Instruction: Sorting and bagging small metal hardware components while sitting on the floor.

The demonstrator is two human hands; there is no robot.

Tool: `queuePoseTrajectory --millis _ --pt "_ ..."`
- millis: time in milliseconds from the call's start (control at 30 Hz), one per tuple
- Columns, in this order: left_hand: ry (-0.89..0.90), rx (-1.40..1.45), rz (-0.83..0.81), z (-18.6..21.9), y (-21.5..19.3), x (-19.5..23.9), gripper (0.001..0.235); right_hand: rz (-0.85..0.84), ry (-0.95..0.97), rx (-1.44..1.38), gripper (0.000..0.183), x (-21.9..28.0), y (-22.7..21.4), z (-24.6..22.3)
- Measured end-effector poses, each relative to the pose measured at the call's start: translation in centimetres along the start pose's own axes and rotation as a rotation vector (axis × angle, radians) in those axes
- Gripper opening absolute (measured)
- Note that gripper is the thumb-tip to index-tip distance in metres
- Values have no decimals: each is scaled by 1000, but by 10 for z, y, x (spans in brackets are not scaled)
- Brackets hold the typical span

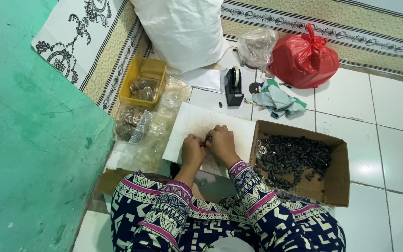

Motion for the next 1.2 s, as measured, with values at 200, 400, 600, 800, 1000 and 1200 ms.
queuePoseTrajectory --millis 200,400,600,800,1000,1200 --pt "-110 50 5 -15 4 4 18 -16 5 -16 24 5 -14 4" --pt "-112 108 74 -3 -28 9 32 31 117 -237 26 13 -51 99" --pt "228 160 207 68 -40 11 26 31 434 -212 31 73 -97 249" --pt "658 198 -14 144 60 30 25 -76 611 -221 33 127 -63 338" --pt "667 192 -422 205 166 55 22 -206 616 -323 31 91 49 385" --pt "346 89 -715 153 288 65 38 -302 605 -113 30 66 86 392"
Point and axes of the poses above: each hand's wrist, its own x-axis away from the middle knuckle, its own y-axis out of the palm, z = x × y, the point moved 9 cm from there along -x, towards the middle knuckle, and after that the axes turned 13 degrees about y, right-handed, at the moved point
